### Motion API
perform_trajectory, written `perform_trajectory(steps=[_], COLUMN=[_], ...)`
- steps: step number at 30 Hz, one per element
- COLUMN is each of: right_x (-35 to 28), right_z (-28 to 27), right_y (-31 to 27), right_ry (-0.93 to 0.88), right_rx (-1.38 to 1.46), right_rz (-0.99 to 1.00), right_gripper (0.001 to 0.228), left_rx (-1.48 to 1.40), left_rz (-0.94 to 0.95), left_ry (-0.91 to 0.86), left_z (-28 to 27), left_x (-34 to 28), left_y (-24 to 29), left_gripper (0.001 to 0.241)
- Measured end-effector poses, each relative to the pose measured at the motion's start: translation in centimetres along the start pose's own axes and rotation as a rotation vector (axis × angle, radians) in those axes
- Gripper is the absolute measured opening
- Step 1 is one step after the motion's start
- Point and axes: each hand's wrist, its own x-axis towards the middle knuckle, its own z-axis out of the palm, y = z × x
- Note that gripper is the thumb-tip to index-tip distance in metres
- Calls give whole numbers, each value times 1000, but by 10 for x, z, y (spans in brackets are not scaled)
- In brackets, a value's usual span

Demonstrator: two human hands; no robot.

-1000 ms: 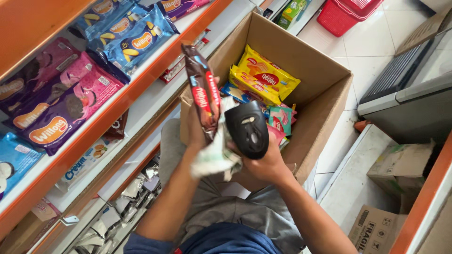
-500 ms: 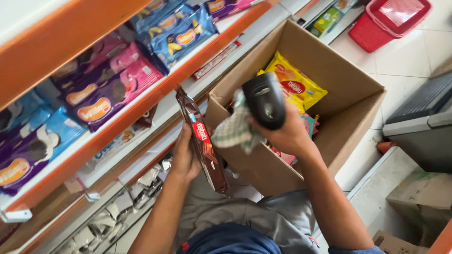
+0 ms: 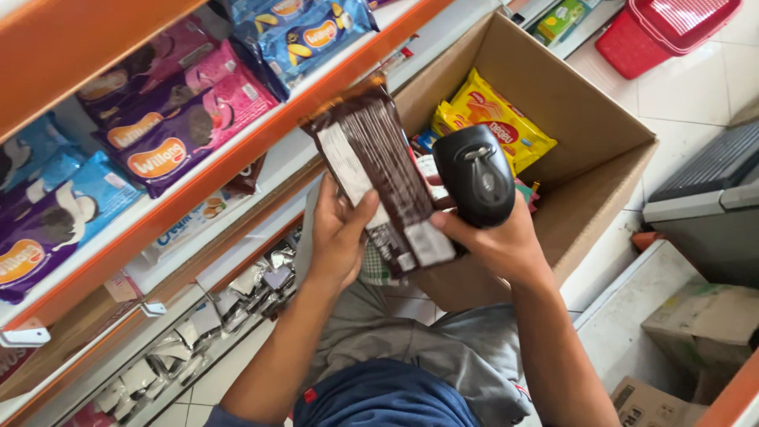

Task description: The person sprays cleaner on a retail shelf and wipes it with a cloth, then sits on the floor to scan packages of snacks with a handheld scanner and place them into a cardboard box.

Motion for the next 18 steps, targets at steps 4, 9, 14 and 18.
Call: perform_trajectory(steps=[4,9,14,18], right_x=[-10,-15,-3,14], right_z=[-16,-38,-26,-16], right_y=[3,5,15,-4], right_ry=[48,107,311,228], right_rx=[-70,23,112,185], right_rz=[31,-33,-51,-519], right_gripper=[49,45,37,46], left_rx=[-124,125,361,1142], left_rz=[41,116,399,1026], left_ry=[4,-185,-169,-236], left_z=[23,34,45,51], left_x=[5,1,-2,-6], left_y=[-8,14,63,119], left_gripper=[60,64,49,36])
